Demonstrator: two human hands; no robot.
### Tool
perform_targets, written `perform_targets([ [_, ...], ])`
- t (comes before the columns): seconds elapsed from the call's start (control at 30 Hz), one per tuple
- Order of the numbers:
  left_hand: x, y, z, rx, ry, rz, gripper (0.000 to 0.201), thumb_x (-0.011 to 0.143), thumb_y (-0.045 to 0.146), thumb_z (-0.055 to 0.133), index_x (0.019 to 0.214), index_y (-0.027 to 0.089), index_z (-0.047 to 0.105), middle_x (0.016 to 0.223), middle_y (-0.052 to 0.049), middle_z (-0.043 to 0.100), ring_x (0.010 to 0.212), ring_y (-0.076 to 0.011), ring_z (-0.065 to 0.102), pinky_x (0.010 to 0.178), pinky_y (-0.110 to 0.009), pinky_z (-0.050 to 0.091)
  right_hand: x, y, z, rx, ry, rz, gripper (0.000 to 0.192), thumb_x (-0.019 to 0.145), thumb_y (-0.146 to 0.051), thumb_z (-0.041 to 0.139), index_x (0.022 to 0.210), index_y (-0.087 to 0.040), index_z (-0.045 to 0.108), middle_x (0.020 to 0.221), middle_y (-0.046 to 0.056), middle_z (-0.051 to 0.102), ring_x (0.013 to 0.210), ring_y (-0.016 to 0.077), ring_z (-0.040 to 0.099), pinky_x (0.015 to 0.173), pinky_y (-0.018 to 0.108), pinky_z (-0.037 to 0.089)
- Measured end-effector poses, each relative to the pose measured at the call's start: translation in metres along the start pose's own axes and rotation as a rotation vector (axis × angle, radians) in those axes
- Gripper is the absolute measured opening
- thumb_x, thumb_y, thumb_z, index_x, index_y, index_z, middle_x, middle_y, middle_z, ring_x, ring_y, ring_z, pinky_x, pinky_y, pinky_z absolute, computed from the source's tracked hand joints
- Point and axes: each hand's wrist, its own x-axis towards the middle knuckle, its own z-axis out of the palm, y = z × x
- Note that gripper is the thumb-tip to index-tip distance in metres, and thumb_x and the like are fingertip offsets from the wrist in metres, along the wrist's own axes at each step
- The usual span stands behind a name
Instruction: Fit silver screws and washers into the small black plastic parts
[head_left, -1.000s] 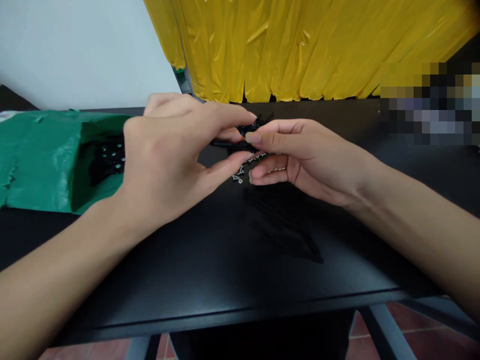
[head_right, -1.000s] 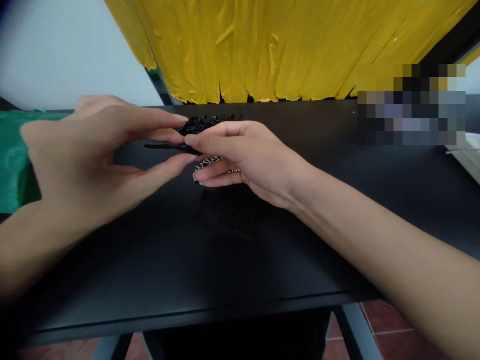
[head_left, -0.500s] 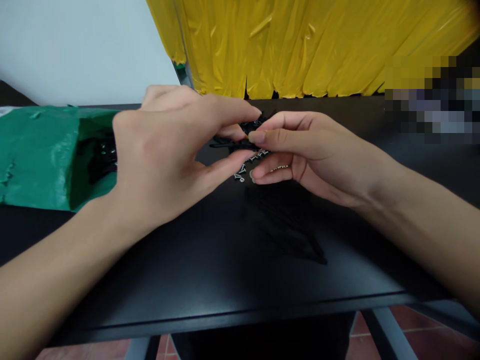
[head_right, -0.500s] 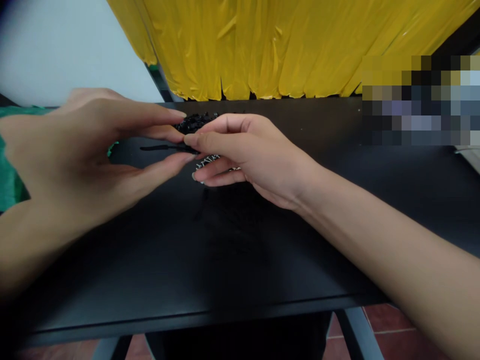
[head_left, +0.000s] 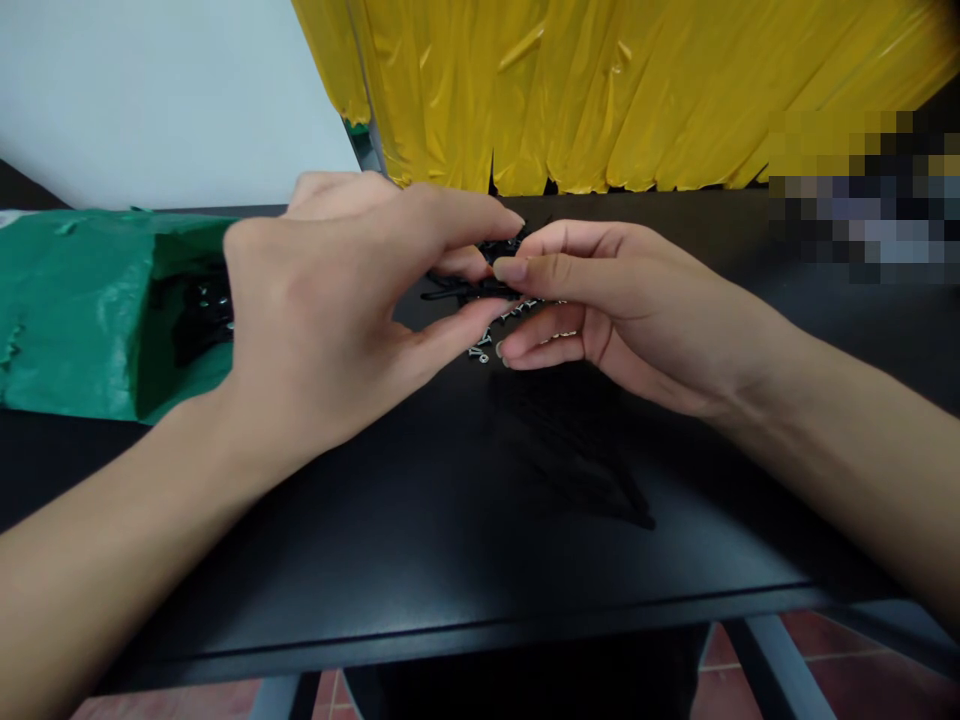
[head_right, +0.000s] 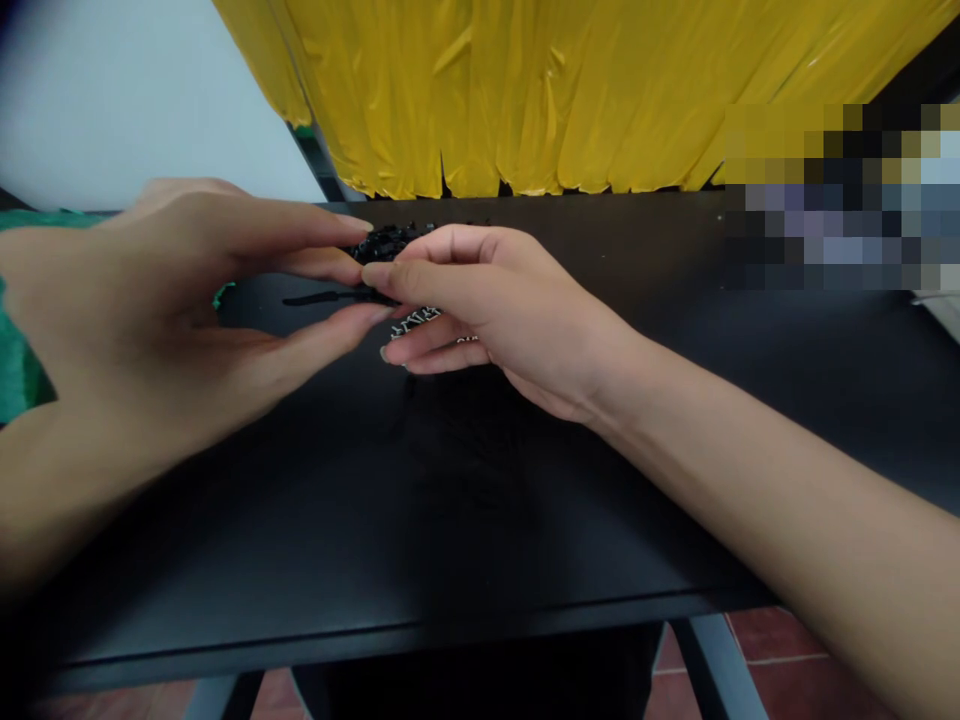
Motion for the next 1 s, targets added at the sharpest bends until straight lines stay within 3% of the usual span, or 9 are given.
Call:
perform_targets([
  [0.17, -0.0005, -0.0015, 0.0012, -0.01, 0.038, -0.002, 0.03, 0.087, 0.035, 0.078, 0.116, 0.033, 0.073, 0.091, 0.004, 0.082, 0.09, -0.0288, 0.077, 0.086, -0.045, 0.055, -0.001, -0.0002, -0.0015, 0.001, 0.007, -0.023, 0.008, 0.092, -0.028, 0.076, 0.098, -0.024, 0.078, 0.096, 0.002, 0.079, 0.073, 0.0164, 0.077, 0.078, 0.032, 0.068],
  [0.43, -0.0011, 0.002, 0.0028, -0.034, 0.033, -0.019, 0.029, 0.086, 0.031, 0.079, 0.114, 0.028, 0.074, 0.091, 0.003, 0.082, 0.089, -0.0273, 0.078, 0.092, -0.043, 0.057, -0.0002, 0.0006, 0.0001, 0.0, 0.014, -0.011, 0.021, 0.081, -0.037, 0.087, 0.087, -0.022, 0.074, 0.089, 0.001, 0.076, 0.073, 0.016, 0.076, 0.075, 0.03, 0.067],
  [0.67, -0.0012, -0.0037, 0.0038, -0.031, 0.023, -0.003, 0.038, 0.087, 0.031, 0.077, 0.123, 0.042, 0.071, 0.092, 0.006, 0.082, 0.091, -0.0287, 0.079, 0.088, -0.047, 0.059, -0.0001, 0.0022, -0.0006, 0.029, 0.026, -0.003, 0.008, 0.09, -0.03, 0.077, 0.095, -0.023, 0.077, 0.092, 0.002, 0.077, 0.07, 0.0148, 0.076, 0.075, 0.03, 0.068],
  [0.83, 0.0, -0.0001, 0.0026, -0.055, 0.038, 0.023, 0.038, 0.087, 0.026, 0.076, 0.122, 0.038, 0.071, 0.093, 0.005, 0.083, 0.092, -0.0276, 0.079, 0.089, -0.043, 0.061, 0.0018, 0.0017, 0.0019, 0.073, 0.053, 0.04, 0.013, 0.085, -0.027, 0.082, 0.086, -0.021, 0.072, 0.08, 0.001, 0.074, 0.067, 0.0157, 0.076, 0.07, 0.03, 0.068],
  [1.0, -0.0021, -0.0018, 0.0045, -0.118, 0.082, -0.028, 0.037, 0.086, 0.028, 0.077, 0.119, 0.042, 0.069, 0.096, 0.005, 0.082, 0.083, -0.0261, 0.08, 0.086, -0.048, 0.064, 0.0004, 0.0017, 0.0021, 0.106, 0.001, -0.026, 0.013, 0.097, -0.03, 0.068, 0.09, -0.021, 0.073, 0.085, -0.001, 0.07, 0.066, 0.014, 0.076, 0.068, 0.028, 0.067],
])
